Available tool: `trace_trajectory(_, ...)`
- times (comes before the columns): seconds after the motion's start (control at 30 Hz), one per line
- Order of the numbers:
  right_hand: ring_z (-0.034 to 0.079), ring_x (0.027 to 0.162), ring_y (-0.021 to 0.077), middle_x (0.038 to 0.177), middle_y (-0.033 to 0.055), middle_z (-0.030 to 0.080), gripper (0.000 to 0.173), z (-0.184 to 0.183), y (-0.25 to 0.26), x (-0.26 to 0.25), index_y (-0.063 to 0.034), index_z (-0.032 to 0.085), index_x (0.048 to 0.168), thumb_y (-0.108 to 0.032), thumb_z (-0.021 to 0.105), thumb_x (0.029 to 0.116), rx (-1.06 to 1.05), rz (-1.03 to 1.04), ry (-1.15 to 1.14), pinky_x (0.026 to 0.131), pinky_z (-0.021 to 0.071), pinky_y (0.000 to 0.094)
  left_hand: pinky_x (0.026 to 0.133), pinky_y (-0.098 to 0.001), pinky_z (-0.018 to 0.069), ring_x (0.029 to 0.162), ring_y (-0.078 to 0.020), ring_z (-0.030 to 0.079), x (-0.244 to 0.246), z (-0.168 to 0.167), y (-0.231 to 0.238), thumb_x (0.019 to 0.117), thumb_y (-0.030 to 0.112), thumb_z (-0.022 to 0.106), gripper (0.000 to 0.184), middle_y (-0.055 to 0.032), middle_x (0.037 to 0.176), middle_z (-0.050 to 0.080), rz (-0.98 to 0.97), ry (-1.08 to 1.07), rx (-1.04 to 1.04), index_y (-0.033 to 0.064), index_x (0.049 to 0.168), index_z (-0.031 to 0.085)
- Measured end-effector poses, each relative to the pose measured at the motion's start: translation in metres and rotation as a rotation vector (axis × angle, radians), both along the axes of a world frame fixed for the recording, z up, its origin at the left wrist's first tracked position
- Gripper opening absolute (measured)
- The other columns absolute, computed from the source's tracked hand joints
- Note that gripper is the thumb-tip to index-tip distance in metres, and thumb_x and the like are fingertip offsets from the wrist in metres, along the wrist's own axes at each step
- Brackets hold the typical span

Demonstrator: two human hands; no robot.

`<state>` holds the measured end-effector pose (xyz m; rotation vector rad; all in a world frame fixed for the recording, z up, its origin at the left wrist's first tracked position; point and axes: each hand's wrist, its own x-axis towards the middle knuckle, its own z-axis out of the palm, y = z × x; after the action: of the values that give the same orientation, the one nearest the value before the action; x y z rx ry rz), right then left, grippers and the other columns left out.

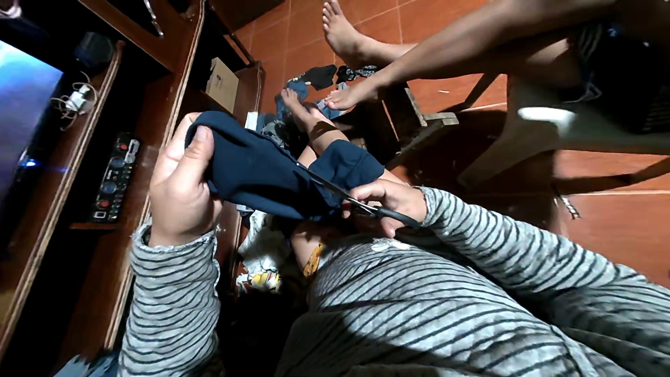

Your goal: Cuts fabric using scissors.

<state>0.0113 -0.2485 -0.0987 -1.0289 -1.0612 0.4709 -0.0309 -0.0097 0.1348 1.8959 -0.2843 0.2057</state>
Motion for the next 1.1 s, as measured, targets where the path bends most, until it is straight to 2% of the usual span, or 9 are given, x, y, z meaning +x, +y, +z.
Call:
trace_trajectory(0.1, 0.056, 0.081, -0.0089, 0.101, -0.0093, 0.067, 0.067, 0.008, 0.008, 0.005, -0.0047, 0.067, 0.116, -0.063, 0.073, 0.0838, 0.001, -0.018, -0.003, 0.069, 0.0478, 0.0117, 0.079, -0.0175, 0.0582, 0.087, 0.0021, 0.068, 0.003, -0.005, 0.010, 0.1126, 0.020, 0.027, 0.035, 0.0126, 0.096, 0.069, 0.012, 0.051, -0.015, 0.0209, 0.117, 0.062)
trace_trajectory(0.17, 0.055, 0.075, -0.0089, 0.095, -0.0108, 0.065, 0.068, 0.013, 0.012, 0.007, -0.0057, 0.067, 0.116, -0.064, 0.074, 0.0831, 0.000, -0.013, 0.021, 0.064, 0.0474, 0.0114, 0.080, -0.0189, 0.0587, 0.088, 0.0012, 0.068, 0.003, -0.007, 0.010, 0.1126, 0.020, 0.028, 0.034, 0.0123, 0.096, 0.070, 0.046, 0.057, -0.034, 0.0208, 0.118, 0.061)
trace_trajectory(0.33, 0.054, 0.069, -0.0086, 0.087, -0.0112, 0.064, 0.070, 0.017, 0.018, 0.008, -0.0060, 0.067, 0.114, -0.068, 0.072, 0.0822, 0.016, -0.021, 0.034, 0.059, 0.0470, 0.0122, 0.081, -0.0187, 0.0586, 0.088, 0.0010, 0.068, 0.002, -0.008, 0.012, 0.1124, 0.020, 0.028, 0.033, 0.0116, 0.097, 0.070, 0.027, 0.070, -0.060, 0.0209, 0.120, 0.060)
trace_trajectory(0.47, 0.054, 0.059, -0.0081, 0.079, -0.0127, 0.063, 0.060, 0.014, 0.017, 0.007, -0.0084, 0.068, 0.109, -0.062, 0.075, 0.0833, -0.012, -0.024, 0.075, 0.052, 0.0463, 0.0119, 0.077, -0.0170, 0.0577, 0.085, 0.0023, 0.067, 0.000, -0.009, 0.018, 0.1127, 0.022, 0.029, 0.033, 0.0119, 0.097, 0.069, 0.011, 0.086, -0.043, 0.0216, 0.123, 0.060)
trace_trajectory(0.57, 0.053, 0.059, -0.0090, 0.078, -0.0139, 0.063, 0.053, 0.012, 0.016, 0.006, -0.0084, 0.069, 0.107, -0.057, 0.076, 0.0854, -0.048, -0.043, 0.064, 0.050, 0.0449, 0.0110, 0.079, -0.0178, 0.0582, 0.087, 0.0018, 0.068, 0.001, -0.010, 0.018, 0.1125, 0.021, 0.030, 0.032, 0.0117, 0.097, 0.069, 0.021, 0.079, -0.051, 0.0208, 0.121, 0.061)
trace_trajectory(0.73, 0.054, 0.063, -0.0085, 0.086, -0.0117, 0.065, 0.060, 0.016, 0.017, 0.007, -0.0073, 0.068, 0.112, -0.062, 0.072, 0.0859, -0.012, -0.013, 0.056, 0.054, 0.0458, 0.0113, 0.075, -0.0163, 0.0577, 0.084, 0.0022, 0.067, 0.000, -0.012, 0.015, 0.1118, 0.021, 0.033, 0.028, 0.0111, 0.096, 0.068, -0.017, 0.098, -0.043, 0.0208, 0.122, 0.060)
trace_trajectory(0.87, 0.055, 0.063, -0.0073, 0.081, -0.0110, 0.064, 0.065, 0.025, 0.021, 0.010, -0.0070, 0.067, 0.112, -0.065, 0.073, 0.0830, 0.010, 0.000, 0.045, 0.054, 0.0468, 0.0123, 0.073, -0.0151, 0.0572, 0.082, 0.0029, 0.066, 0.001, -0.014, 0.013, 0.1111, 0.020, 0.033, 0.027, 0.0118, 0.093, 0.068, -0.061, 0.093, -0.030, 0.0208, 0.119, 0.060)
trace_trajectory(1.0, 0.053, 0.061, -0.0077, 0.081, -0.0112, 0.064, 0.061, 0.027, 0.023, 0.010, -0.0074, 0.068, 0.110, -0.062, 0.075, 0.0836, 0.026, -0.005, 0.054, 0.052, 0.0461, 0.0117, 0.072, -0.0145, 0.0569, 0.081, 0.0032, 0.066, 0.002, -0.015, 0.013, 0.1108, 0.019, 0.035, 0.026, 0.0115, 0.092, 0.067, -0.086, 0.093, -0.033, 0.0199, 0.119, 0.059)
trace_trajectory(1.1, 0.053, 0.058, -0.0077, 0.075, -0.0123, 0.062, 0.055, 0.024, 0.023, 0.010, -0.0080, 0.068, 0.108, -0.058, 0.075, 0.0854, 0.019, -0.013, 0.072, 0.050, 0.0459, 0.0119, 0.072, -0.0150, 0.0570, 0.081, 0.0027, 0.067, 0.002, -0.016, 0.014, 0.1092, 0.016, 0.036, 0.026, 0.0117, 0.092, 0.069, -0.075, 0.101, -0.043, 0.0205, 0.116, 0.061)
